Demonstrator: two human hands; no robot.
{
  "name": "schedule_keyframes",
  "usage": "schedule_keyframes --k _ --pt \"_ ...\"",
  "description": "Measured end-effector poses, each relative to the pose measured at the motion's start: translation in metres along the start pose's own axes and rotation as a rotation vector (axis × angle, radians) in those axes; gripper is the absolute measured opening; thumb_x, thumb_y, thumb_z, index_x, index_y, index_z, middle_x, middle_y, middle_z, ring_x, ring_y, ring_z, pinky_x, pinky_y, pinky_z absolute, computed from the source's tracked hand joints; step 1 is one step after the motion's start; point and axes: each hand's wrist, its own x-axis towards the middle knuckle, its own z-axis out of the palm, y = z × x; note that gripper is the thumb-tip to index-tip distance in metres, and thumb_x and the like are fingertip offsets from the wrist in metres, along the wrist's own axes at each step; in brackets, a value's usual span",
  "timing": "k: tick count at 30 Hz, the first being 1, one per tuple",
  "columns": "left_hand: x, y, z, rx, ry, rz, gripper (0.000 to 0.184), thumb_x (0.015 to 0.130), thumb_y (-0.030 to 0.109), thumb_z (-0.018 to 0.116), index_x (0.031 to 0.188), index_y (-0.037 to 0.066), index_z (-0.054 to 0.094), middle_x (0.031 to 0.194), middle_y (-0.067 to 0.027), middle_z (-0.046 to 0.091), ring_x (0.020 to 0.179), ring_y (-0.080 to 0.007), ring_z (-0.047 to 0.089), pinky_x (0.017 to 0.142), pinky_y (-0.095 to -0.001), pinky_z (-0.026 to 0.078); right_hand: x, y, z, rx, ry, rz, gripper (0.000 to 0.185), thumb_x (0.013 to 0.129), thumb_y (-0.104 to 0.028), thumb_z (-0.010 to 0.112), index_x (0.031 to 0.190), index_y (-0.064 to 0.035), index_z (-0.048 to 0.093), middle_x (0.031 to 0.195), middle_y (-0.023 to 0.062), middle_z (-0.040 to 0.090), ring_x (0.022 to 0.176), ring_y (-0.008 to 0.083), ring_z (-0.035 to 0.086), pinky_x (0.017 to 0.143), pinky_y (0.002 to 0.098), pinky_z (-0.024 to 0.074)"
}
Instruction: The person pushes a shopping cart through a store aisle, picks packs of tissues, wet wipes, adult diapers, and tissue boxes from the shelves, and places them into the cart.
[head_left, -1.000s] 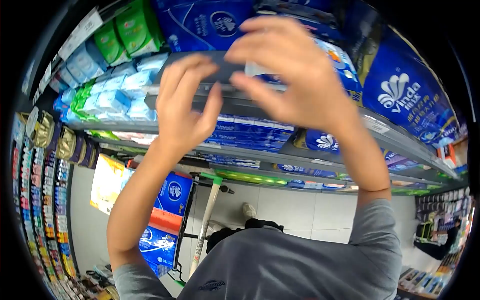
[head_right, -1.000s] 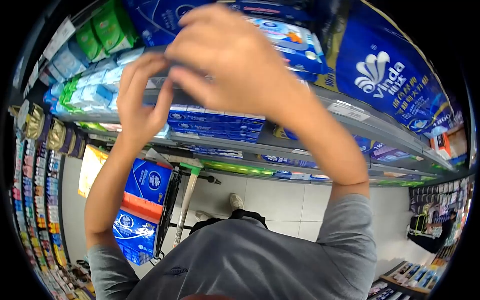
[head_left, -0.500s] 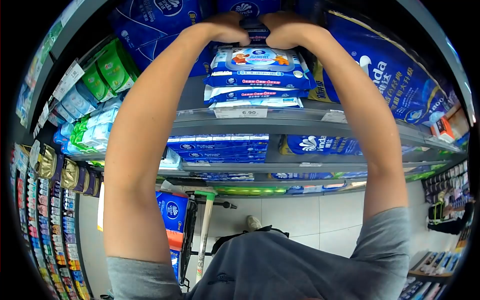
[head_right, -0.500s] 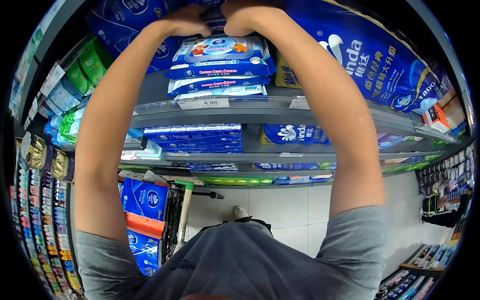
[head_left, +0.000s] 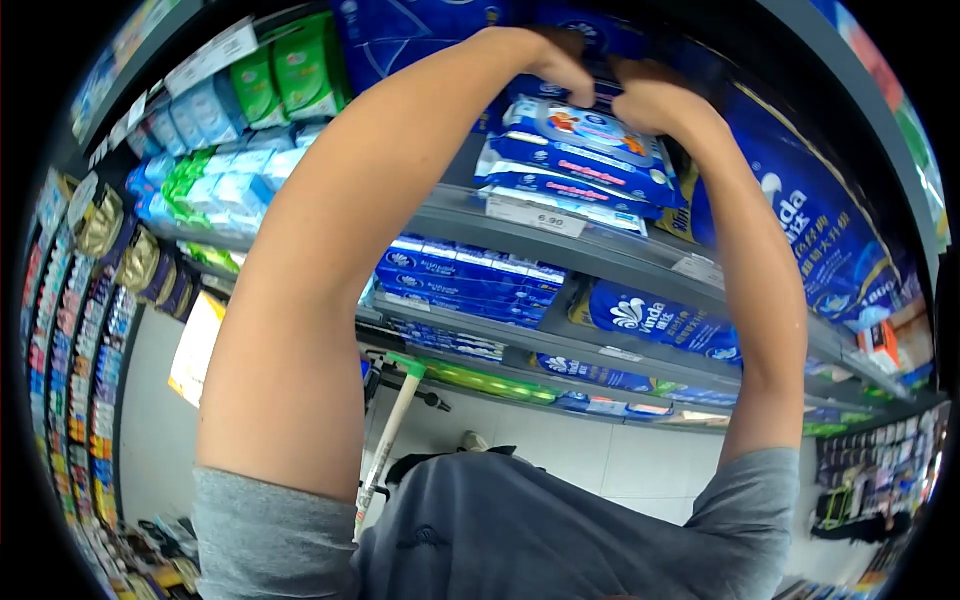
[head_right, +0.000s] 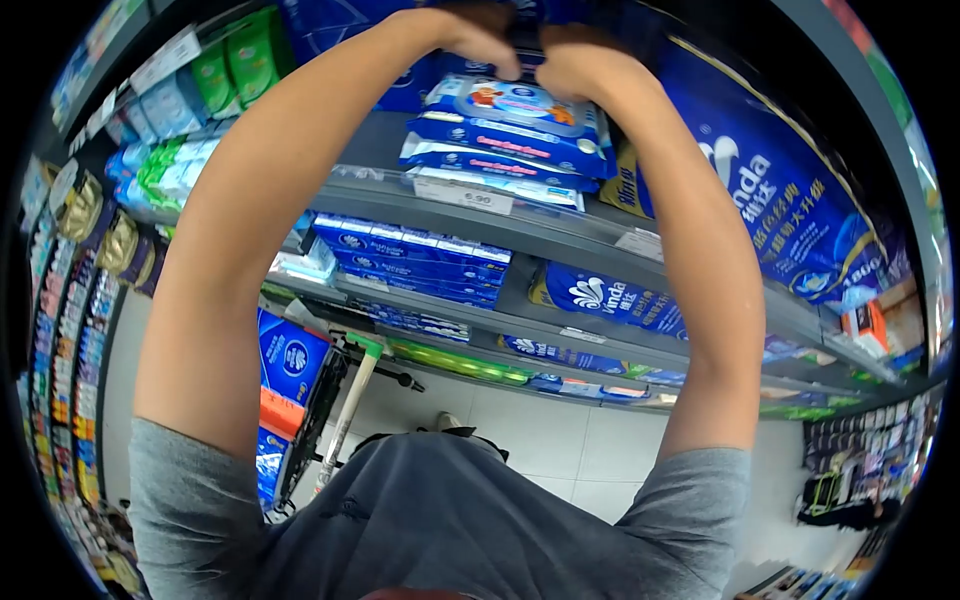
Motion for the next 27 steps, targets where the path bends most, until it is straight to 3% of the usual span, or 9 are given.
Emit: schedule_keyframes --k 5,8,10,14,15,18,20,24,27 --pt "-0.024 0.005 -0.002 -0.049 0.115 0.019 0.101 0.056 0.041 0.075 0.142 -0.001 0.04 0.135 -0.0252 0.052 0.12 -0.0327 0.056 0.097 -0.0358 0.047 -0.016 0.012 0.007 0.011 0.227 -0.111 0.057 0.075 -0.008 0.055 0.133 -0.008 0.053 0.118 0.0256 0.062 0.11 0.0367 0.061 0.096 0.0423 0.0477" --pt "-0.009 0.005 -0.004 -0.036 -0.088 0.108 0.082 0.064 0.036 0.074 0.135 0.0 0.05 0.131 -0.0229 0.056 0.116 -0.0338 0.058 0.096 -0.0396 0.046 -0.034 0.01 0.0 0.081 0.357 -0.156 0.051 0.074 -0.006 0.058 0.125 -0.0119 0.06 0.112 0.0233 0.065 0.105 0.0366 0.063 0.093 0.0441 0.0493" --pt "-0.063 -0.003 -0.023 -0.299 0.227 0.33 0.074 0.061 0.034 0.08 0.115 -0.012 0.056 0.11 -0.0267 0.063 0.104 -0.0356 0.062 0.09 -0.036 0.049 -0.056 0.005 -0.011 -0.061 0.512 -0.214 0.054 0.076 -0.001 0.052 0.129 -0.0099 0.058 0.118 0.0238 0.062 0.107 0.0345 0.063 0.091 0.042 0.0501" --pt "-0.176 -0.012 -0.061 -0.426 0.108 0.352 0.082 0.058 0.038 0.081 0.114 -0.015 0.053 0.105 -0.0272 0.064 0.098 -0.034 0.064 0.082 -0.035 0.052 -0.101 -0.033 -0.038 0.095 0.642 -0.538 0.057 0.077 0.004 0.051 0.131 -0.0109 0.057 0.12 0.0155 0.064 0.105 0.0255 0.065 0.092 0.0371 0.0509" --pt "-0.225 -0.011 -0.027 -0.164 0.51 0.442 0.081 0.058 0.037 0.081 0.112 -0.017 0.053 0.104 -0.0284 0.064 0.096 -0.0331 0.064 0.08 -0.034 0.052 -0.107 -0.041 -0.04 0.122 0.568 -0.596 0.058 0.076 0.007 0.05 0.131 -0.0105 0.058 0.121 0.0143 0.064 0.106 0.0251 0.065 0.093 0.0366 0.0505" --pt "-0.253 -0.063 -0.066 -0.684 -0.183 0.342 0.077 0.059 0.034 0.08 0.11 -0.016 0.052 0.102 -0.0271 0.064 0.093 -0.0316 0.064 0.078 -0.0331 0.052 -0.11 -0.111 -0.032 0.223 0.941 -1.098 0.035 0.068 -0.006 0.071 0.101 0.0036 0.067 0.09 0.0161 0.069 0.077 0.0316 0.067 0.066 0.0348 0.0545" --pt "-0.282 -0.078 -0.052 -0.616 -0.128 0.175 0.073 0.059 0.033 0.08 0.107 -0.014 0.052 0.099 -0.0262 0.063 0.092 -0.0321 0.064 0.077 -0.0343 0.051 -0.106 -0.127 -0.024 0.141 0.469 -0.94 0.058 0.074 0.01 0.049 0.129 -0.0086 0.059 0.121 0.013 0.063 0.11 0.0254 0.063 0.093 0.036 0.0501" --pt "-0.342 -0.097 -0.001 -0.275 0.075 -0.323 0.059 0.059 0.028 0.08 0.099 -0.005 0.051 0.089 -0.0224 0.062 0.086 -0.0344 0.062 0.075 -0.039 0.05 -0.093 -0.227 0.025 0.302 0.281 -0.987 0.065 0.069 -0.001 0.058 0.133 -0.0085 0.053 0.127 0.0185 0.058 0.117 0.0327 0.057 0.097 0.0385 0.0466" --pt "-0.393 -0.149 0.045 -0.045 0.109 -0.376 0.063 0.057 0.028 0.083 0.101 -0.004 0.05 0.095 -0.0254 0.06 0.087 -0.042 0.061 0.077 -0.0441 0.05 -0.067 -0.304 0.077 0.461 0.016 -1.129 0.08 0.067 -0.007 0.068 0.142 -0.0049 0.04 0.135 0.0244 0.05 0.126 0.0358 0.048 0.105 0.0401 0.0398"
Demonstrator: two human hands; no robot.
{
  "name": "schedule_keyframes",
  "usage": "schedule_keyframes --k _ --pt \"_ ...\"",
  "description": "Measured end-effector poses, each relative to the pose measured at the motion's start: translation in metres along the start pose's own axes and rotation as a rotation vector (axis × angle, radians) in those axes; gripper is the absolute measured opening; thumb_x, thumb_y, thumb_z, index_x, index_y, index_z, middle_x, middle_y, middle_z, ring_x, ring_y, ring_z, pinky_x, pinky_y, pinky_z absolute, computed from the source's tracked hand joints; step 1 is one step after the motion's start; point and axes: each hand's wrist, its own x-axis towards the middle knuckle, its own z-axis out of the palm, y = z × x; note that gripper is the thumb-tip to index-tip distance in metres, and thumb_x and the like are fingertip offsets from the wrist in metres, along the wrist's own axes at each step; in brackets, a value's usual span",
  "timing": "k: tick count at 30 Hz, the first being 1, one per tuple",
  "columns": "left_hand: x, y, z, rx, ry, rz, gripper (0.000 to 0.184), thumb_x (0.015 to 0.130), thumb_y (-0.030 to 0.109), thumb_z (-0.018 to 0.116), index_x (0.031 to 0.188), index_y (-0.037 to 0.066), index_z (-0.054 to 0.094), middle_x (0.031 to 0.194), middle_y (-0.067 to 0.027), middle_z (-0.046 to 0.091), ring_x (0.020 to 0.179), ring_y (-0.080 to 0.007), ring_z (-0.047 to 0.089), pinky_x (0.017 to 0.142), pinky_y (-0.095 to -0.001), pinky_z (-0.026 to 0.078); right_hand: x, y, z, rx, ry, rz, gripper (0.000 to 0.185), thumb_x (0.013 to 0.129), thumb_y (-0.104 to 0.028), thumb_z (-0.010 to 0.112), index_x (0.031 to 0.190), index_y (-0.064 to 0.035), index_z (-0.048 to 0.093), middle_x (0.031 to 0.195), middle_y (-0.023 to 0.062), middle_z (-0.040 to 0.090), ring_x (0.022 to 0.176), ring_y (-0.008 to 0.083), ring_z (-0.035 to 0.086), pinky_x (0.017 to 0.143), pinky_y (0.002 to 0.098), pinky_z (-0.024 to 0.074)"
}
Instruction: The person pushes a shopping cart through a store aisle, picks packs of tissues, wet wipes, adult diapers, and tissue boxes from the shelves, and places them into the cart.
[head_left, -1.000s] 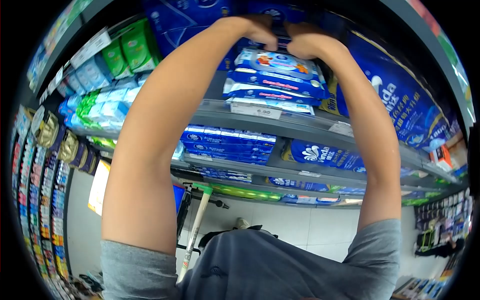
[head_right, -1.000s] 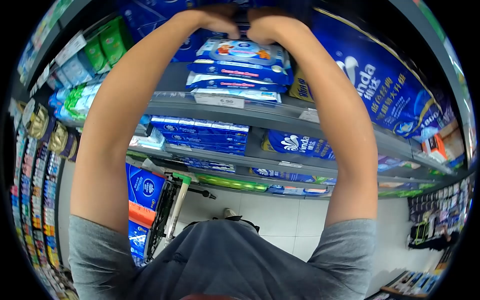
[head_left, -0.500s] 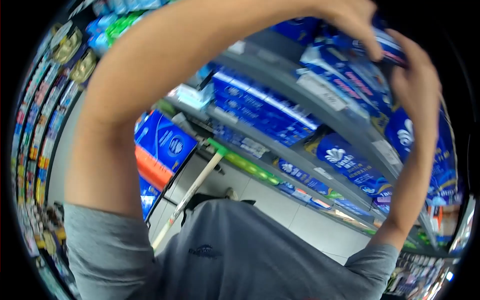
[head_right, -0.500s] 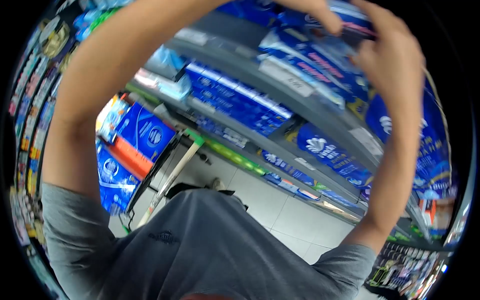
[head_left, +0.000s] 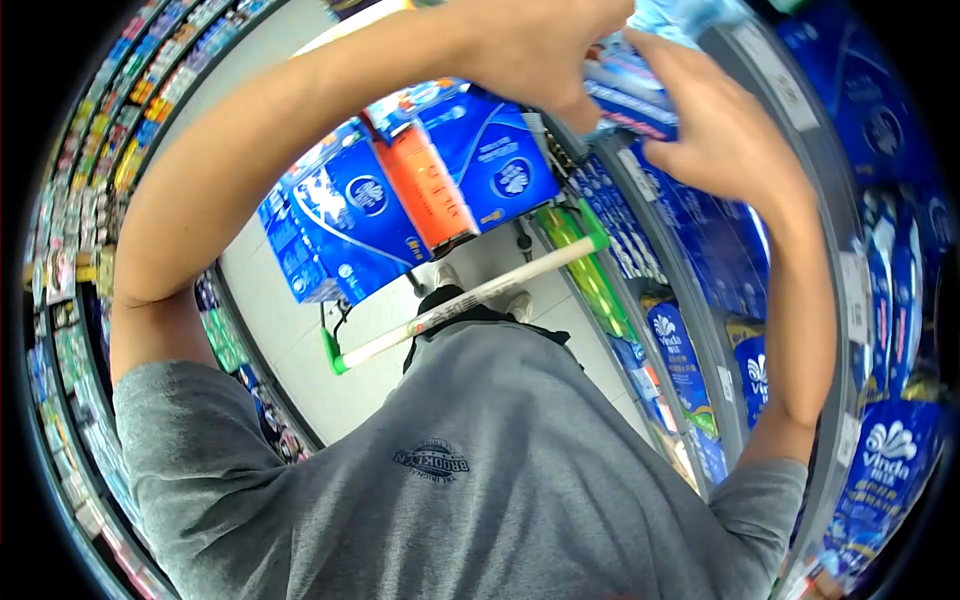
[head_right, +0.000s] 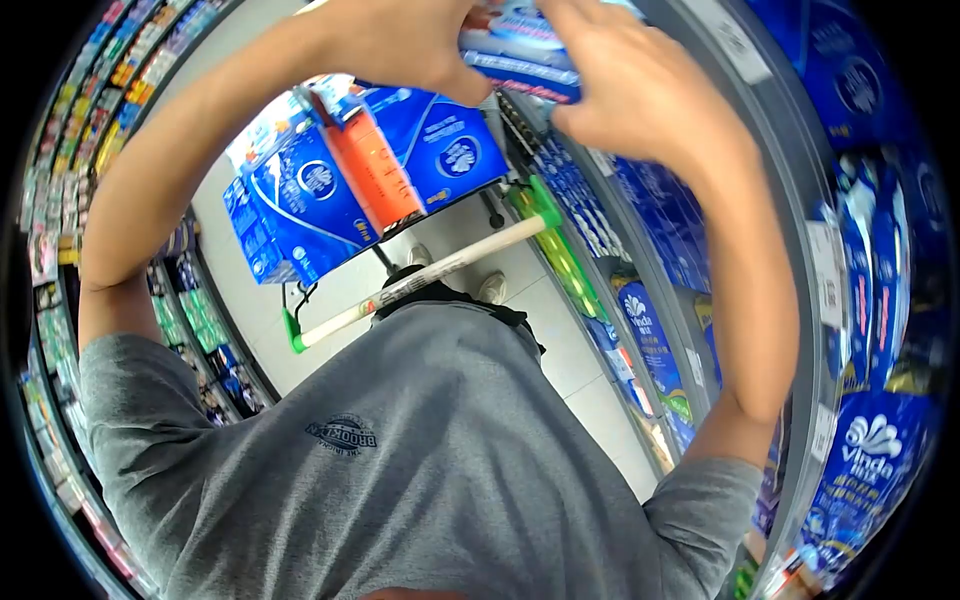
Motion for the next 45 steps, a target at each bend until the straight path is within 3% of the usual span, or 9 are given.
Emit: schedule_keyframes --k 7,15,17,24,27,31,37,40,45 --pt "-0.072 -0.105 0.047 0.144 -0.093 -0.335 0.077 0.058 0.032 0.083 0.117 0.0 0.046 0.104 -0.0242 0.058 0.099 -0.0413 0.059 0.091 -0.0468 0.046 0.133 -0.017 0.125 0.249 -0.227 -0.181 0.101 0.06 -0.019 0.081 0.146 -0.0038 0.032 0.131 0.0251 0.05 0.122 0.038 0.049 0.103 0.041 0.0416" --pt "-0.113 -0.22 0.106 0.025 0.068 -0.492 0.092 0.057 0.032 0.083 0.137 0.012 0.041 0.111 -0.0224 0.057 0.105 -0.0414 0.056 0.093 -0.0474 0.045 0.233 -0.038 0.19 0.005 -0.214 -0.276 0.093 0.063 -0.02 0.08 0.145 -0.0132 0.037 0.132 0.0173 0.051 0.124 0.034 0.048 0.102 0.0422 0.0424" --pt "-0.118 -0.233 0.119 -0.012 0.087 -0.519 0.094 0.057 0.032 0.083 0.138 0.011 0.04 0.112 -0.0231 0.058 0.104 -0.0413 0.056 0.093 -0.0475 0.045 0.241 -0.06 0.165 0.079 -0.398 -0.28 0.072 0.064 -0.009 0.069 0.132 -0.0015 0.047 0.118 0.0271 0.055 0.113 0.0373 0.053 0.096 0.0408 0.0448" --pt "-0.12 -0.241 0.139 -0.014 0.093 -0.511 0.085 0.061 0.033 0.081 0.135 0.01 0.045 0.114 -0.0222 0.057 0.106 -0.0414 0.055 0.093 -0.0484 0.045 0.242 -0.003 0.244 0.15 0.081 -0.638 0.055 0.067 -0.015 0.072 0.115 0.0042 0.056 0.114 0.0235 0.059 0.105 0.0331 0.057 0.088 0.0387 0.0453" --pt "-0.118 -0.232 0.142 0.085 0.067 -0.519 0.079 0.063 0.032 0.08 0.132 0.01 0.048 0.115 -0.0211 0.056 0.109 -0.04 0.054 0.092 -0.0485 0.046 0.233 0.016 0.251 0.05 -0.163 -0.387 0.086 0.068 -0.018 0.079 0.144 -0.015 0.04 0.141 0.0148 0.047 0.131 0.0323 0.043 0.107 0.0415 0.0396" --pt "-0.114 -0.224 0.142 0.091 0.016 -0.548 0.075 0.065 0.032 0.079 0.13 0.011 0.049 0.116 -0.0201 0.055 0.112 -0.0388 0.053 0.092 -0.0477 0.046 0.215 0.026 0.244 0.053 -0.062 -0.253 0.066 0.076 -0.016 0.074 0.137 -0.0143 0.05 0.138 0.0145 0.051 0.131 0.0312 0.045 0.109 0.0417 0.0375" --pt "-0.091 -0.233 0.143 0.226 0.305 -0.316 0.074 0.064 0.033 0.078 0.127 0.006 0.051 0.124 -0.0223 0.055 0.114 -0.0396 0.053 0.097 -0.0472 0.044 0.16 0.026 0.188 0.263 -0.083 -0.178 0.04 0.083 -0.019 0.067 0.121 -0.0062 0.062 0.116 0.0191 0.065 0.106 0.0325 0.063 0.093 0.0403 0.0482" --pt "-0.058 -0.194 0.118 0.264 0.56 -0.129 0.038 0.081 0.014 0.062 0.118 0.007 0.061 0.113 -0.0165 0.062 0.108 -0.0351 0.057 0.097 -0.0436 0.043 0.119 0.027 0.169 0.376 -0.167 -0.123 0.036 0.083 -0.02 0.066 0.116 -0.0055 0.065 0.107 0.0191 0.068 0.098 0.0322 0.066 0.088 0.0402 0.0511" --pt "0.014 -0.097 0.101 0.094 0.674 0.178 0.035 0.076 0.004 0.064 0.111 0.006 0.063 0.106 -0.0141 0.063 0.098 -0.0339 0.058 0.086 -0.0428 0.046 0.038 0.035 0.125 0.319 -0.259 -0.009 0.033 0.079 -0.022 0.065 0.107 -0.0047 0.066 0.092 0.0194 0.069 0.086 0.0352 0.067 0.076 0.045 0.0525"
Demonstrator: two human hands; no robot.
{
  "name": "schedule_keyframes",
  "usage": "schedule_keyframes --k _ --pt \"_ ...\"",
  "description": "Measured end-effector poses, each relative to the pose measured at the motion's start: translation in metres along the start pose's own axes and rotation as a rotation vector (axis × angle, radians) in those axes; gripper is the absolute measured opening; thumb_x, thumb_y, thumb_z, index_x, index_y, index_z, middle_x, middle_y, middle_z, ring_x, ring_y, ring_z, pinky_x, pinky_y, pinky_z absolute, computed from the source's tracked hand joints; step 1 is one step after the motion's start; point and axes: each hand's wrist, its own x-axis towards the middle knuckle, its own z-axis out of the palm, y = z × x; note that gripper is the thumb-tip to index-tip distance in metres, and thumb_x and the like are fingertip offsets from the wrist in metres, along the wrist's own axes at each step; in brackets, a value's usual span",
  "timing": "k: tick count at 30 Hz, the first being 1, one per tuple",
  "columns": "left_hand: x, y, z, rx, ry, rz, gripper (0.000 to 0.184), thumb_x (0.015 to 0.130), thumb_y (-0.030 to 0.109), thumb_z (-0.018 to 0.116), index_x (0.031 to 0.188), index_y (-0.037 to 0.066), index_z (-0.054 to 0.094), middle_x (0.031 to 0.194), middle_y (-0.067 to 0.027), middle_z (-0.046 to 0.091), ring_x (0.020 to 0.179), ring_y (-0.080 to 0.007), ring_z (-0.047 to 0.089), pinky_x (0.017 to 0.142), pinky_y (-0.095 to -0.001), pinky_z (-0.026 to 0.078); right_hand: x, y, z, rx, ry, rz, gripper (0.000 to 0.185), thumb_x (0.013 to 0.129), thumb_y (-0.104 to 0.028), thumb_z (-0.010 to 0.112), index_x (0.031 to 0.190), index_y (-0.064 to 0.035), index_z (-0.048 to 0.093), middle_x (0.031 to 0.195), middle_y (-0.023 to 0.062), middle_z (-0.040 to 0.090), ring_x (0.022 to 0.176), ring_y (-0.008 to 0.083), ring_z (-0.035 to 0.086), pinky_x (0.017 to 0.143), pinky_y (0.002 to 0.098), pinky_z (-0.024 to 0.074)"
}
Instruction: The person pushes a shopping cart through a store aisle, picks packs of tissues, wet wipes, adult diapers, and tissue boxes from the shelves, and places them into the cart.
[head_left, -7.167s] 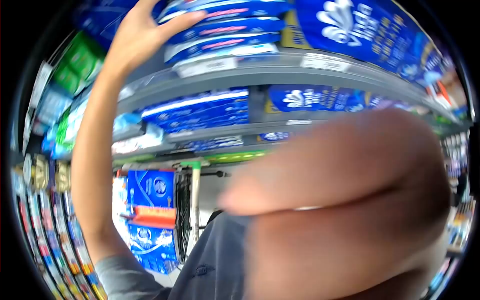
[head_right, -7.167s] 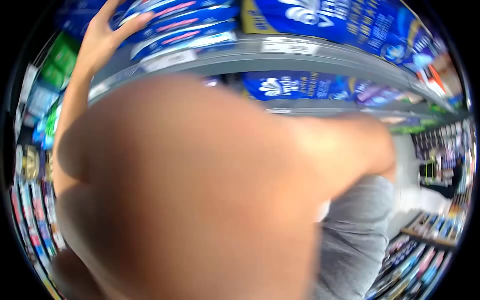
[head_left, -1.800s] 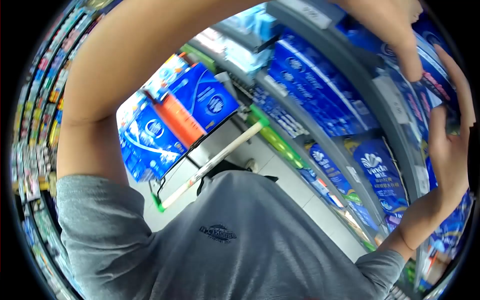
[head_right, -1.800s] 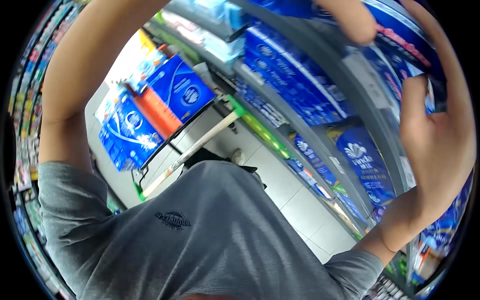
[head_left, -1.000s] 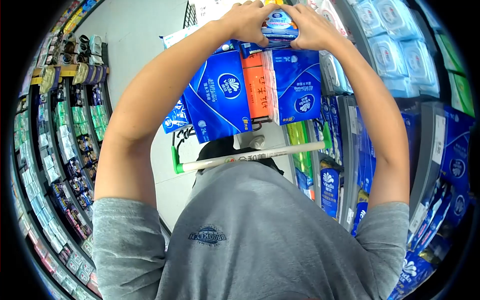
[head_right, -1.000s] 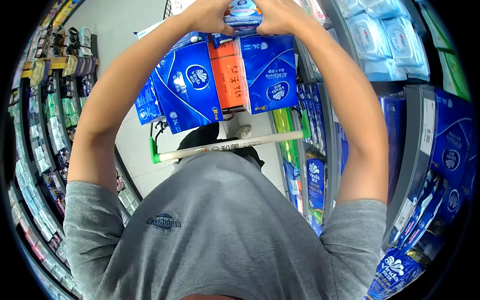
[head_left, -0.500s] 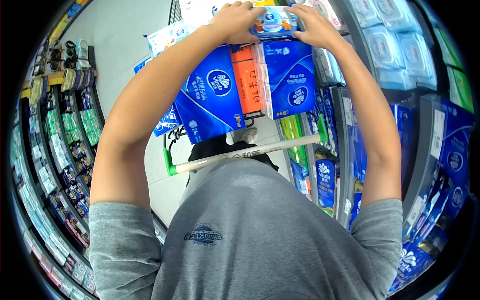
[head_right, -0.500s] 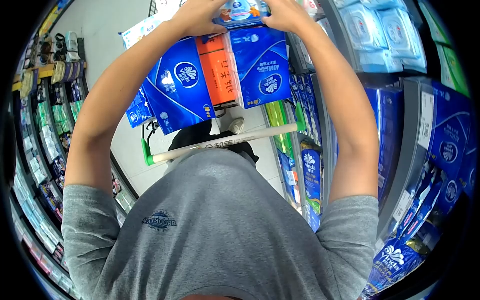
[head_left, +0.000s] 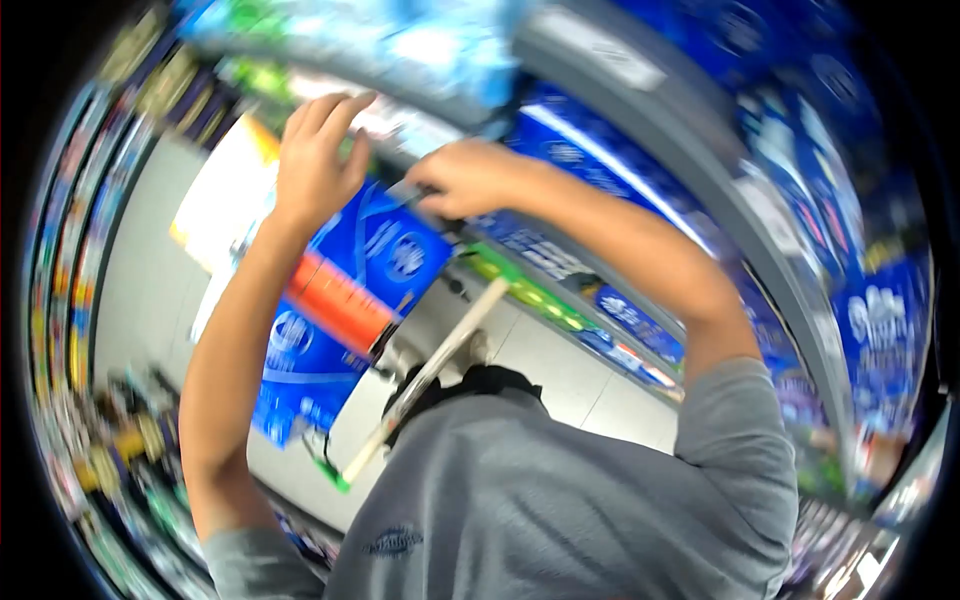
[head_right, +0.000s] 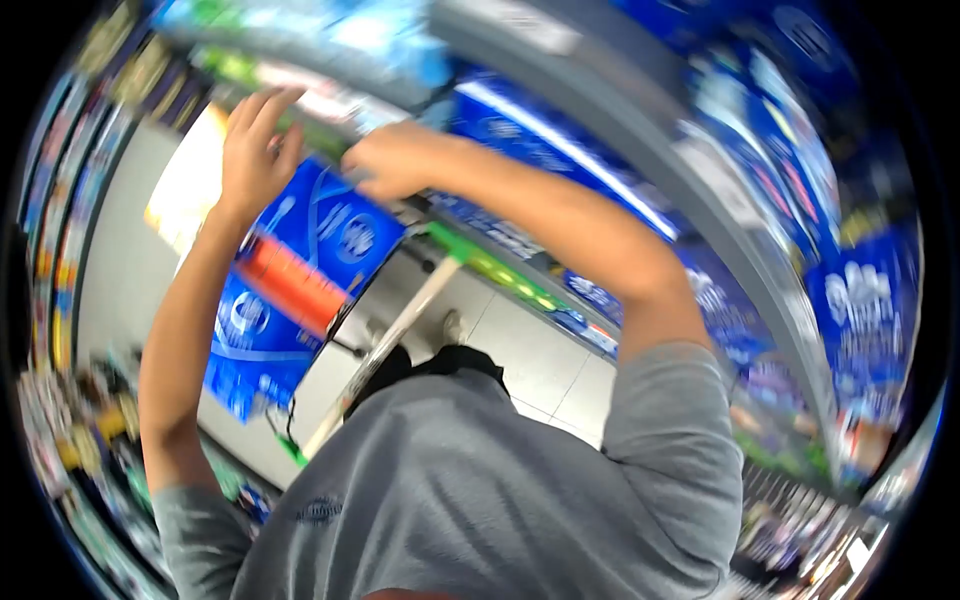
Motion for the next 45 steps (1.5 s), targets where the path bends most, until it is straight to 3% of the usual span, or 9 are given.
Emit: schedule_keyframes --k 13,17,20,25,33,34,36,41,45 --pt "0.194 0.244 0.046 -0.584 0.278 0.489 0.032 0.076 0.002 0.071 0.107 0.001 0.065 0.114 -0.0151 0.065 0.106 -0.0306 0.061 0.093 -0.0361 0.047 -0.275 -0.074 -0.103 -0.152 0.435 0.157 0.022 0.081 -0.018 0.066 0.097 -0.0025 0.066 0.09 0.0163 0.068 0.088 0.033 0.066 0.076 0.0447 0.0528" --pt "0.234 0.275 0.07 -0.654 0.166 0.48 0.047 0.077 0.032 0.075 0.111 0.001 0.066 0.118 -0.0191 0.062 0.111 -0.0362 0.058 0.096 -0.0401 0.046 -0.339 -0.078 -0.145 -0.378 0.802 0.189 0.026 0.082 -0.019 0.069 0.103 -0.005 0.069 0.094 0.0128 0.069 0.093 0.0294 0.065 0.08 0.0401 0.0524" --pt "0.251 0.289 0.076 -0.528 -0.254 0.379 0.065 0.078 0.042 0.075 0.125 0.0 0.06 0.122 -0.0222 0.06 0.114 -0.037 0.058 0.098 -0.0388 0.045 -0.366 -0.062 -0.166 -0.569 1.038 0.338 0.032 0.082 -0.025 0.071 0.106 -0.0049 0.068 0.103 0.0135 0.068 0.098 0.0297 0.064 0.083 0.0378 0.0521" --pt "0.273 0.295 0.08 -0.309 -0.325 0.518 0.11 0.049 0.072 0.077 0.12 -0.009 0.061 0.116 -0.0285 0.06 0.109 -0.0406 0.06 0.093 -0.0411 0.05 -0.38 -0.026 -0.16 -0.597 0.79 0.6 0.072 0.079 -0.036 0.075 0.133 0.0041 0.049 0.134 0.0252 0.051 0.125 0.0388 0.049 0.104 0.0431 0.041" --pt "0.279 0.306 0.079 -0.222 -0.543 0.437 0.098 0.047 0.057 0.083 0.118 -0.006 0.06 0.107 -0.0245 0.067 0.099 -0.0321 0.067 0.084 -0.0403 0.053 -0.377 -0.024 -0.166 -0.645 0.726 0.612 0.073 0.077 -0.039 0.076 0.131 0.0028 0.049 0.13 0.0246 0.052 0.123 0.0389 0.049 0.103 0.0434 0.0409" --pt "0.279 0.31 0.028 -0.366 -0.746 0.377 0.071 0.061 0.032 0.079 0.117 -0.004 0.054 0.117 -0.0237 0.058 0.113 -0.0401 0.054 0.098 -0.0466 0.043 -0.376 -0.026 -0.168 -0.656 0.714 0.575 0.072 0.077 -0.039 0.076 0.13 0.0027 0.05 0.125 0.0241 0.055 0.119 0.0387 0.052 0.1 0.0429 0.0422" --pt "0.275 0.308 0.066 -0.293 -0.632 0.414 0.092 0.051 0.055 0.083 0.118 -0.003 0.061 0.111 -0.0219 0.067 0.103 -0.0321 0.066 0.086 -0.041 0.052 -0.377 -0.028 -0.174 -0.57 0.686 0.59 0.07 0.077 -0.031 0.078 0.132 0.001 0.049 0.127 0.0199 0.055 0.117 0.0313 0.054 0.101 0.038 0.0408" --pt "0.255 0.289 0.035 -0.223 -0.299 0.455 0.08 0.056 0.048 0.081 0.117 0.001 0.059 0.11 -0.0202 0.065 0.106 -0.0339 0.062 0.09 -0.0422 0.048 -0.378 -0.026 -0.18 -0.606 0.639 0.542 0.067 0.08 -0.02 0.078 0.137 -0.0049 0.048 0.137 0.0137 0.051 0.125 0.0254 0.05 0.105 0.0362 0.0388" --pt "0.203 0.251 -0.02 -0.118 -0.104 0.467 0.073 0.057 0.04 0.081 0.112 -0.002 0.057 0.106 -0.022 0.063 0.103 -0.0359 0.06 0.09 -0.0434 0.047 -0.344 -0.048 -0.168 -0.763 0.616 0.415 0.059 0.085 -0.021 0.073 0.136 -0.0017 0.048 0.122 0.0226 0.061 0.103 0.0228 0.067 0.092 0.0319 0.0527"
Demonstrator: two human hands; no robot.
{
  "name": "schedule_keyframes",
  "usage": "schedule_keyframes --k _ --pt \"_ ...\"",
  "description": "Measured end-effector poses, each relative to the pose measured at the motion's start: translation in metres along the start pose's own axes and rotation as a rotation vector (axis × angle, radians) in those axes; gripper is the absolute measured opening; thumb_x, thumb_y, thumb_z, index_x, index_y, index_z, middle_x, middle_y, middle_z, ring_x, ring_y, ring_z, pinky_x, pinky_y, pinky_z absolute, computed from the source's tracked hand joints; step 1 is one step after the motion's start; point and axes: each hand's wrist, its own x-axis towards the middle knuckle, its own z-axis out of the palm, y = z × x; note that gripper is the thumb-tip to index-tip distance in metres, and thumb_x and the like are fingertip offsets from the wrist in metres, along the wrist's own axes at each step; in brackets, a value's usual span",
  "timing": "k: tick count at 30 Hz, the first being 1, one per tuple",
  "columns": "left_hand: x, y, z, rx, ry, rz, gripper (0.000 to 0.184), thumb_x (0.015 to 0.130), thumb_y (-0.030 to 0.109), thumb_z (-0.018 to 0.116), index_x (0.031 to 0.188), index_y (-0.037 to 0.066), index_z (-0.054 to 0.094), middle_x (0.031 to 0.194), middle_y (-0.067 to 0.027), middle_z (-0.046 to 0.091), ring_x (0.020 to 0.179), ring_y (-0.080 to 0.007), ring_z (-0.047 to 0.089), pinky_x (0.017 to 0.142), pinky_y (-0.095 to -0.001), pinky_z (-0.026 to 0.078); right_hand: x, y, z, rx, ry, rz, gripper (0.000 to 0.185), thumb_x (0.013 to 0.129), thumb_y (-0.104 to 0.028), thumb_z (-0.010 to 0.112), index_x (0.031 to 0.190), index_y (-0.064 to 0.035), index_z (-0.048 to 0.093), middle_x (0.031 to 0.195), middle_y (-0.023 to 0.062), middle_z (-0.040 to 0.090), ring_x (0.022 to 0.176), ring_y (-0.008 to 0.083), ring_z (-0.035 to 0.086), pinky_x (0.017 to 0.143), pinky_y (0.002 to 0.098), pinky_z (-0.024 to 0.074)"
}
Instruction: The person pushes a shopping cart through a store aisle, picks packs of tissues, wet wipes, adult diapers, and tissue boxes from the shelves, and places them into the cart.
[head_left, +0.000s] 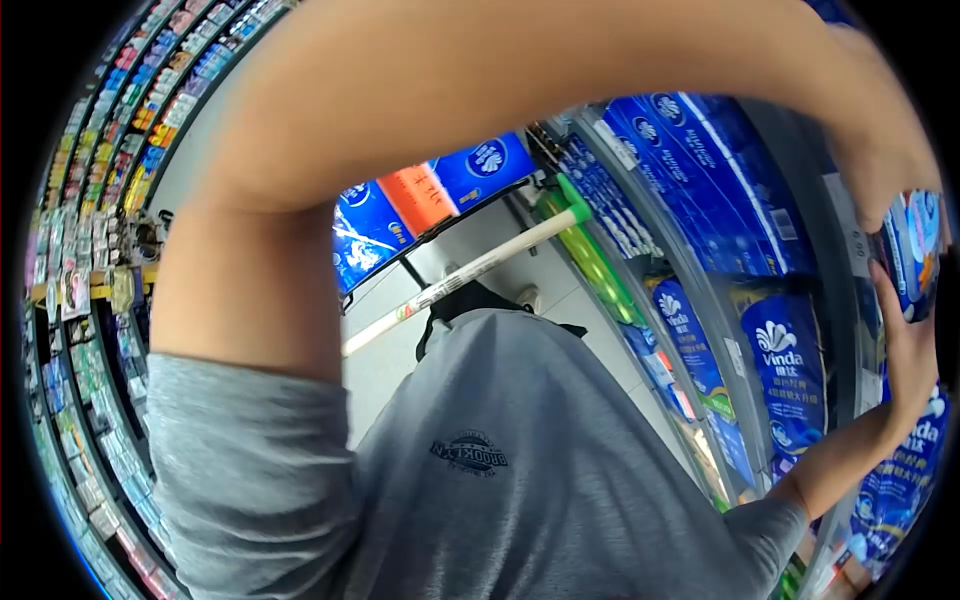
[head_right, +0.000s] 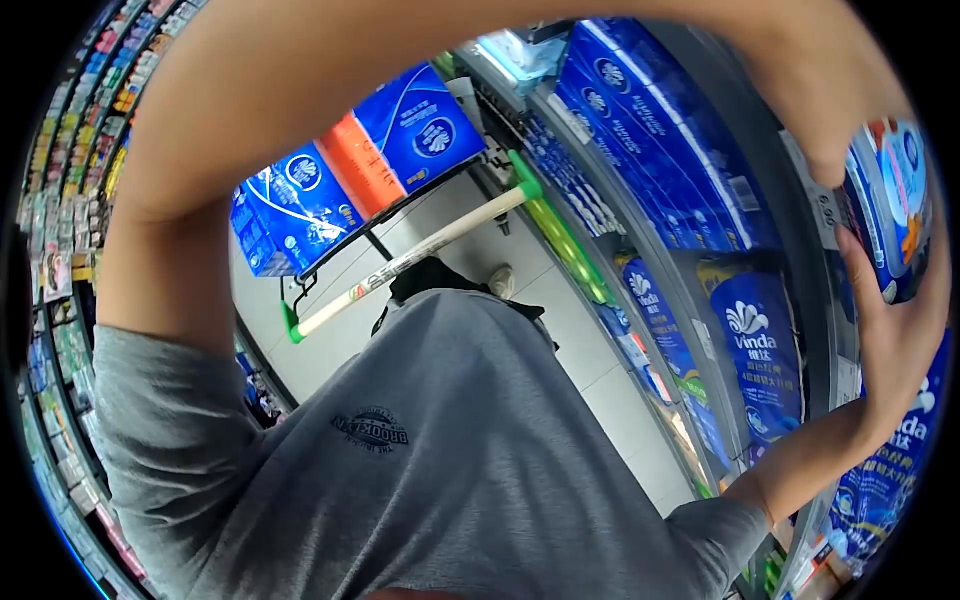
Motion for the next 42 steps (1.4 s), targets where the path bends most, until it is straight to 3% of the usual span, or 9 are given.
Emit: schedule_keyframes --k 3,9,13,15,17,22,30,34,42 --pt "-0.075 0.001 -0.045 0.06 -0.009 -0.058 0.068 0.058 0.035 0.081 0.108 -0.004 0.056 0.103 -0.0233 0.061 0.101 -0.0375 0.059 0.09 -0.0443 0.046 0.027 -0.029 0.005 0.004 -0.107 -0.003 0.066 0.078 -0.032 0.082 0.128 0.0005 0.054 0.118 0.0179 0.06 0.095 0.0261 0.066 0.088 0.0319 0.051" --pt "-0.172 -0.054 -0.069 0.009 -0.133 -0.084 0.064 0.055 0.029 0.082 0.103 -0.002 0.052 0.094 -0.0215 0.058 0.093 -0.0373 0.057 0.087 -0.0442 0.044 0.107 -0.152 0.062 0.62 -0.074 -0.325 0.08 0.066 -0.016 0.082 0.139 -0.0077 0.047 0.132 0.0151 0.054 0.12 0.03 0.055 0.102 0.0384 0.0432" --pt "-0.241 -0.053 -0.083 -0.088 -0.346 -0.407 0.056 0.059 0.026 0.078 0.104 0.001 0.058 0.092 -0.0196 0.062 0.093 -0.0372 0.059 0.086 -0.0447 0.046 0.119 -0.213 0.121 0.641 -0.148 -0.437 0.082 0.064 -0.024 0.082 0.137 -0.005 0.049 0.126 0.0173 0.056 0.115 0.0343 0.056 0.099 0.0395 0.0431" --pt "-0.273 -0.048 -0.078 -0.132 -0.668 -0.651 0.077 0.059 0.043 0.081 0.122 0.005 0.058 0.108 -0.0181 0.068 0.098 -0.034 0.066 0.081 -0.0434 0.051 0.114 -0.249 0.159 0.825 -0.258 -0.44 0.08 0.065 -0.037 0.083 0.132 -0.0049 0.052 0.123 0.0191 0.056 0.113 0.0357 0.056 0.097 0.042 0.0449" --pt "-0.32 -0.045 -0.067 -0.272 -0.704 -0.767 0.081 0.051 0.033 0.087 0.12 0.004 0.055 0.092 -0.0168 0.065 0.087 -0.033 0.067 0.08 -0.0415 0.053 0.099 -0.284 0.199 1.032 -0.366 -0.441 0.084 0.063 -0.04 0.084 0.131 -0.0034 0.052 0.123 0.02 0.056 0.112 0.036 0.056 0.096 0.0414 0.0455" --pt "-0.368 -0.044 -0.065 -0.653 -1.149 -1.142 0.084 0.055 0.03 0.087 0.126 -0.001 0.055 0.114 -0.0204 0.065 0.105 -0.0289 0.065 0.09 -0.0363 0.051 0.05 -0.357 0.247 1.529 -0.716 -0.203 0.081 0.064 -0.036 0.086 0.129 -0.0009 0.053 0.121 0.0168 0.06 0.111 0.0271 0.058 0.096 0.0362 0.0444" --pt "-0.379 -0.084 -0.065 -0.68 -1.018 -1.249 0.069 0.058 0.032 0.089 0.115 -0.001 0.066 0.109 -0.0169 0.069 0.098 -0.0277 0.067 0.087 -0.0329 0.052 0.028 -0.402 0.261 2.139 -0.806 0.396 0.066 0.075 -0.019 0.081 0.126 0.0056 0.048 0.108 0.0133 0.062 0.098 0.0168 0.062 0.084 0.0281 0.0495" --pt "-0.382 -0.108 -0.056 -0.868 -1.007 -1.34 0.066 0.059 0.032 0.089 0.113 -0.001 0.068 0.109 -0.0162 0.07 0.096 -0.0265 0.068 0.085 -0.0324 0.052 0.018 -0.429 0.271 2.186 -0.764 0.494 0.064 0.08 -0.022 0.079 0.127 0.0062 0.047 0.103 0.0084 0.062 0.09 0.0127 0.06 0.08 0.0259 0.0491" --pt "-0.426 -0.107 -0.03 -0.726 -0.863 -1.302 0.053 0.06 0.025 0.088 0.104 0.001 0.07 0.1 -0.0129 0.07 0.093 -0.0247 0.066 0.082 -0.0326 0.051 0.011 -0.455 0.298 2.09 -0.75 0.465 0.074 0.083 -0.029 0.076 0.136 0.0071 0.039 0.122 0.0167 0.057 0.112 0.02 0.055 0.097 0.032 0.0433"
